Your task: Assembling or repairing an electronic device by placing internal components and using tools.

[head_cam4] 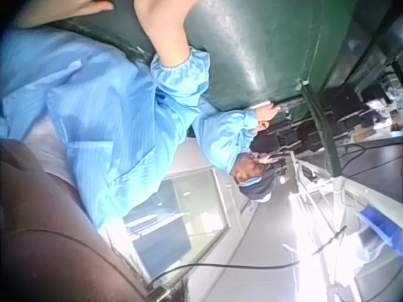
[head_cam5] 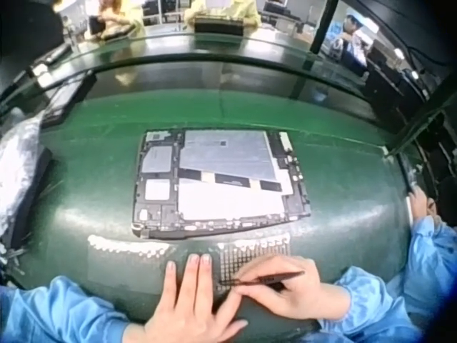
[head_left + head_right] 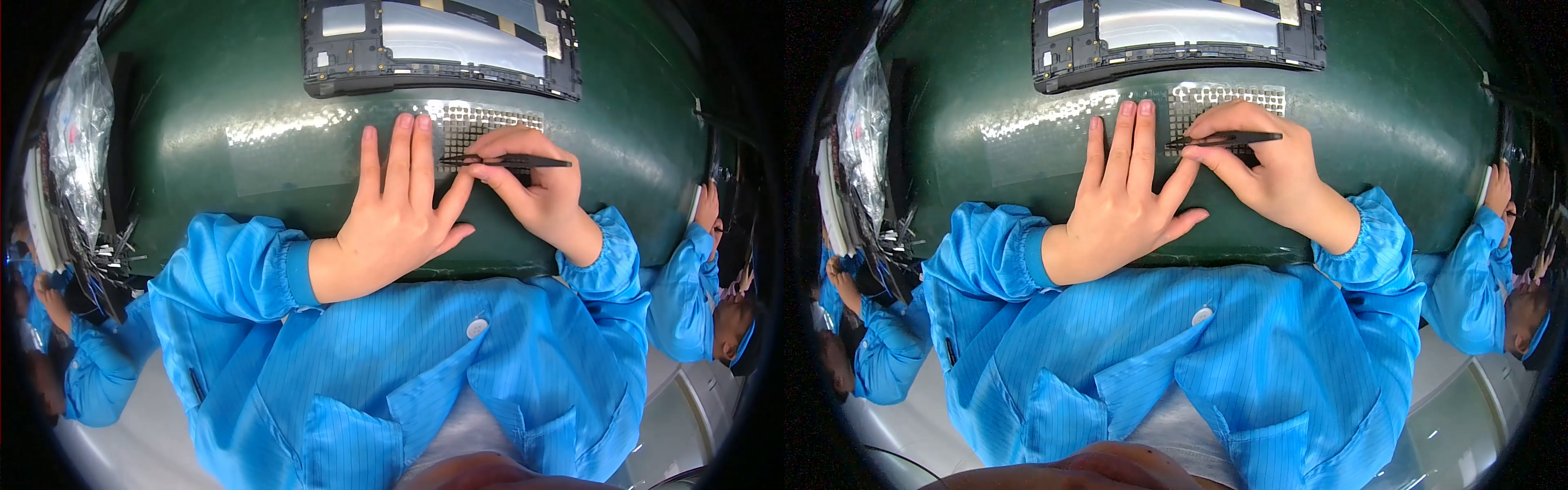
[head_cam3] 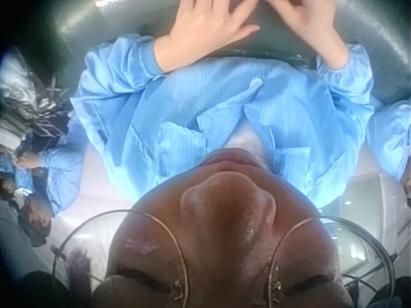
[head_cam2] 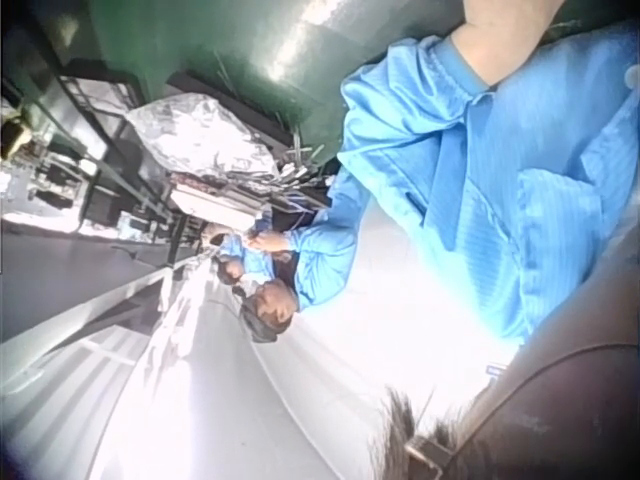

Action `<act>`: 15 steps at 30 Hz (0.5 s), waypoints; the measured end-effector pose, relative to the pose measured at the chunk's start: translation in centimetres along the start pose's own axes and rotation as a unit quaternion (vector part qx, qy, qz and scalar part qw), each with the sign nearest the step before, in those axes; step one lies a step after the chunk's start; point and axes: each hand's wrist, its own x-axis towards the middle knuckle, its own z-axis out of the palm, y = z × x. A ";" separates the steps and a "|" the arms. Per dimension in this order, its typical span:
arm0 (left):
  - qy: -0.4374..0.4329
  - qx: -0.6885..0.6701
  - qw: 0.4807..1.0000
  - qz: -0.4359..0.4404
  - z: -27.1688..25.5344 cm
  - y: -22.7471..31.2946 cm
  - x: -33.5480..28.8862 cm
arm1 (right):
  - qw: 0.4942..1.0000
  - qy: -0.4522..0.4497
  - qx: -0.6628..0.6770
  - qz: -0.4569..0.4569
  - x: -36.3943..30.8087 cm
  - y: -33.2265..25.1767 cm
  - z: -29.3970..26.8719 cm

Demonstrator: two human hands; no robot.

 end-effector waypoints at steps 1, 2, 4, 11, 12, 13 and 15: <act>0.008 -0.007 1.000 0.006 0.2 0.0 0.0 | 0.999 0.002 -0.014 -0.039 -0.1 0.0 0.0; 0.017 -0.014 1.000 0.014 0.3 -0.1 0.1 | 0.999 0.007 -0.017 -0.040 -0.1 -0.1 0.0; 0.002 -0.002 1.000 0.008 -0.2 0.0 0.1 | 0.996 0.030 0.073 0.037 -0.3 -0.3 -0.1; -0.017 0.022 1.000 0.002 -0.6 0.2 0.2 | 0.990 0.130 -0.010 -0.052 2.5 1.9 -7.7; -0.017 0.020 1.000 0.002 -0.6 0.2 0.2 | 0.990 0.133 -0.013 -0.052 2.4 2.3 -8.2; -0.015 0.018 1.000 0.006 -0.5 0.1 0.3 | 0.990 0.138 0.002 -0.041 2.2 2.7 -8.6; -0.013 0.017 1.000 0.001 -0.4 0.1 0.2 | 0.990 0.137 0.018 -0.025 2.1 3.1 -8.6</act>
